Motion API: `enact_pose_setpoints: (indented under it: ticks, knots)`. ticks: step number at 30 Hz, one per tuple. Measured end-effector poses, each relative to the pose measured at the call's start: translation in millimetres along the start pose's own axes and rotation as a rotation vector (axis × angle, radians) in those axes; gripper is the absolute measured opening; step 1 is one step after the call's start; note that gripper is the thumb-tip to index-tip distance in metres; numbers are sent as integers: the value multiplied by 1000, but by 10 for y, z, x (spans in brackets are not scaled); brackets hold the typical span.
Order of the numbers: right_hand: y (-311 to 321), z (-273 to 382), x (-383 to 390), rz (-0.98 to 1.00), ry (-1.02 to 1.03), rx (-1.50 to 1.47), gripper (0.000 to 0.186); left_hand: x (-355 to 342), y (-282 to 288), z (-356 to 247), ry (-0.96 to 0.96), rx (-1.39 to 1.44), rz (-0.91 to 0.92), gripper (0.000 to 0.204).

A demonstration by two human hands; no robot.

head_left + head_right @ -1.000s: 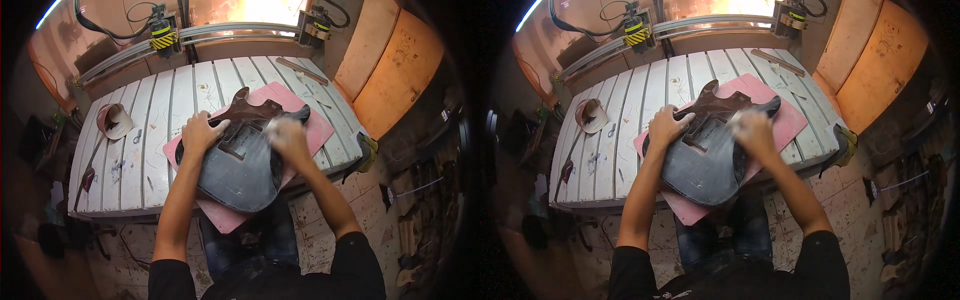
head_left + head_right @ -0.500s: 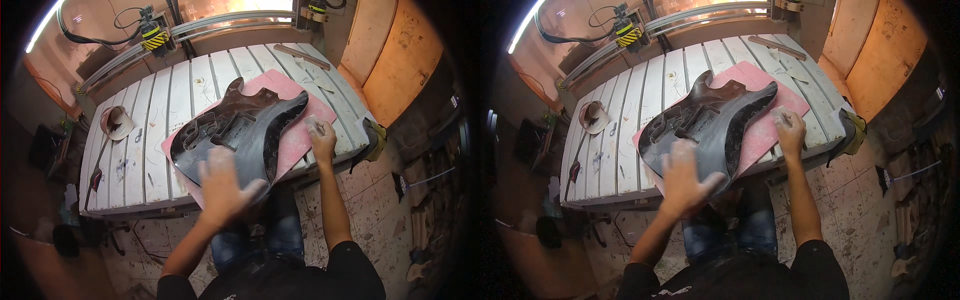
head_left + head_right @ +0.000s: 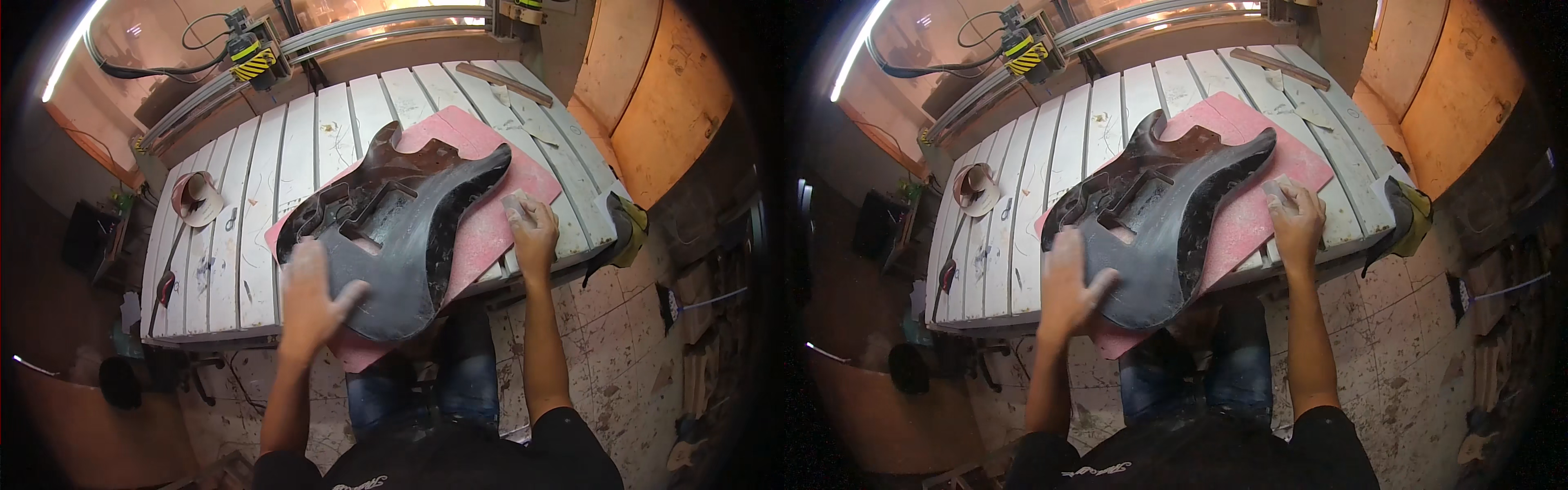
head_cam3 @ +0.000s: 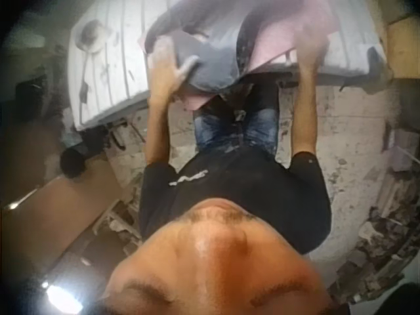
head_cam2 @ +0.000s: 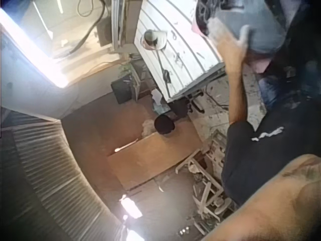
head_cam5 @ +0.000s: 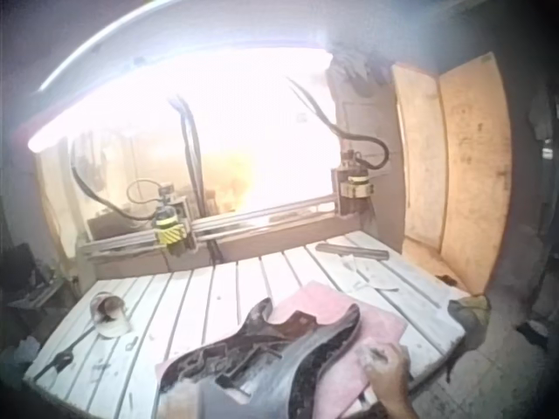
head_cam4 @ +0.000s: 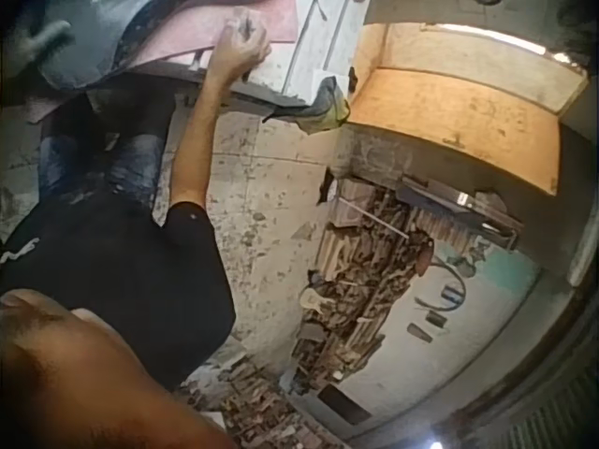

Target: The person sands the surface of a black electric guitar body using a sanding block, focusing on the front and back of the instrument as it rests on a workbench.

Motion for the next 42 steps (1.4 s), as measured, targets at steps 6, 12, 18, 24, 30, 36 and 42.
enact_pose_setpoints:
  ticks: [6,12,18,24,30,36,42]
  knots:
    - [14,9,15,-17,25,-1,29,68,-69,-135,142,-122,33,120]
    - [-33,46,21,2,58,18,28,-210,-142,-1571,-356,52,53,134]
    - [-4,-42,-1,8,60,18,26,-1195,-474,-1826,-446,5,-71,129]
    - [45,-201,3,-12,12,-66,28,-891,-468,-1594,-382,40,-26,123]
    - [26,-70,63,-18,-22,-61,28,568,213,-992,-286,49,65,123]
    - [48,-47,60,-19,-19,6,29,839,185,-695,-107,-54,78,126]
    - [-38,-122,46,-15,-4,22,30,204,-4,-1326,-209,47,-70,142]
Point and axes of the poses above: each hand's wrist, its own x-axis away from the middle knuckle, its own y-axis out of the back of the hand, z = x × y, the point moved 9 cm from there along -x, towards the middle knuckle, and after that the axes turned 9 degrees about -x, right-handed, at the moved point
